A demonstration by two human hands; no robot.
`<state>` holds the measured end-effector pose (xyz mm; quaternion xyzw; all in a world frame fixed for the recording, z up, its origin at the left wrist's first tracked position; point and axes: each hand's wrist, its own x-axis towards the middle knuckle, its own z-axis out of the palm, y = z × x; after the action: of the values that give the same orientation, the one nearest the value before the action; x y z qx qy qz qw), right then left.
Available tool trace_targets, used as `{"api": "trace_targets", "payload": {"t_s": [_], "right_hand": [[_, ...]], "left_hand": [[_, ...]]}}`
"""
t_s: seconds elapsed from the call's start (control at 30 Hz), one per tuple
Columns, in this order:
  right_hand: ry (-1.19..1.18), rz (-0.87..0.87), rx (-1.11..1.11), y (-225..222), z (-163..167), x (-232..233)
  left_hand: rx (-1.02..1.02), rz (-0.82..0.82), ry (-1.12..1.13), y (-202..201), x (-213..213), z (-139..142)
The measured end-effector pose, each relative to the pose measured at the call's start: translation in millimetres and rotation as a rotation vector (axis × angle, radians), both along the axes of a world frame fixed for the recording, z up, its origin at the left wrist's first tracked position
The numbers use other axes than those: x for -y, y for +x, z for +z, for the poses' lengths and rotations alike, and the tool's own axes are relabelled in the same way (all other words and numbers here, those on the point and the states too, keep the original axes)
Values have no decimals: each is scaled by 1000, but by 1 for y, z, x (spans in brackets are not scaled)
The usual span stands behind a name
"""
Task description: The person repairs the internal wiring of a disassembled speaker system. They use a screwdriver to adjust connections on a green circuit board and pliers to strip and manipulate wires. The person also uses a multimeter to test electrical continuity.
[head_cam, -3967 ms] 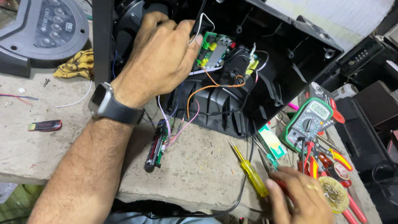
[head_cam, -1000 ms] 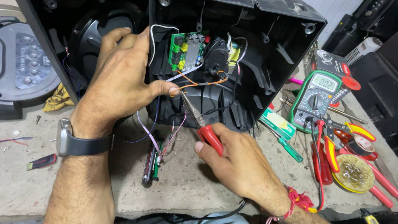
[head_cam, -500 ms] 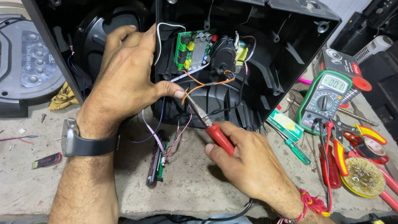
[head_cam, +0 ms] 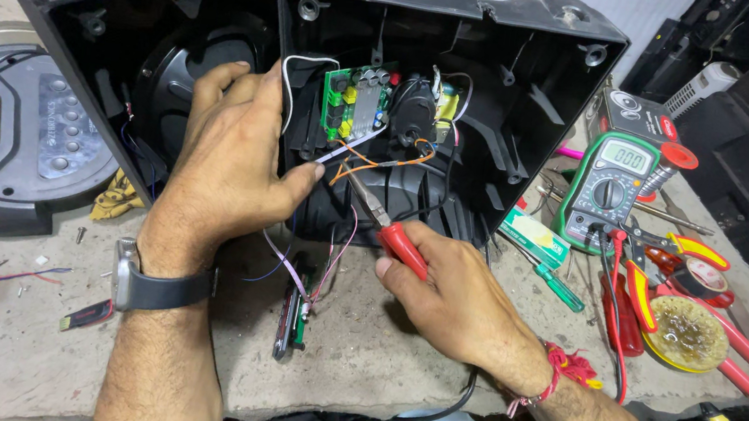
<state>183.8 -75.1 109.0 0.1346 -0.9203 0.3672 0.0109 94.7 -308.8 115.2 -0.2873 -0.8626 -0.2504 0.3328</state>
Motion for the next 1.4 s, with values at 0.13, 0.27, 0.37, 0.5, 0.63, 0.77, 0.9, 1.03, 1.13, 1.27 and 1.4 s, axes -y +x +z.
{"api": "trace_targets", "payload": {"t_s": [0.13, 0.27, 0.37, 0.5, 0.63, 0.77, 0.9, 1.03, 1.13, 1.27, 1.4], "right_hand": [[-11, 32, -32, -9, 1, 4], [5, 25, -17, -15, 1, 12], [-33, 28, -33, -20, -1, 19], [-79, 52, -99, -25, -1, 26], [-69, 10, 34, -27, 0, 33], [-113, 9, 31, -28, -1, 40], [-157, 9, 56, -28, -3, 43], [-213, 2, 128, -27, -3, 46], [-251, -8, 158, -26, -5, 50], [-305, -10, 132, -23, -12, 57], [-302, -33, 120, -21, -19, 65]], "left_hand": [[-11, -15, -5, -1, 2, 2], [-9, -20, -3, -1, 2, 3], [1, -39, 16, -3, 2, 3], [-35, -26, -2, -5, 3, 4], [-29, -32, 6, -5, 7, 3], [-2, -23, 16, -6, 10, 2], [-15, -19, 9, -8, 12, 0], [-16, -14, 4, -9, 14, -2], [-17, -13, 4, -10, 16, -3], [-18, -19, 2, -10, 18, -4], [-18, -15, -4, -10, 19, -4]]}}
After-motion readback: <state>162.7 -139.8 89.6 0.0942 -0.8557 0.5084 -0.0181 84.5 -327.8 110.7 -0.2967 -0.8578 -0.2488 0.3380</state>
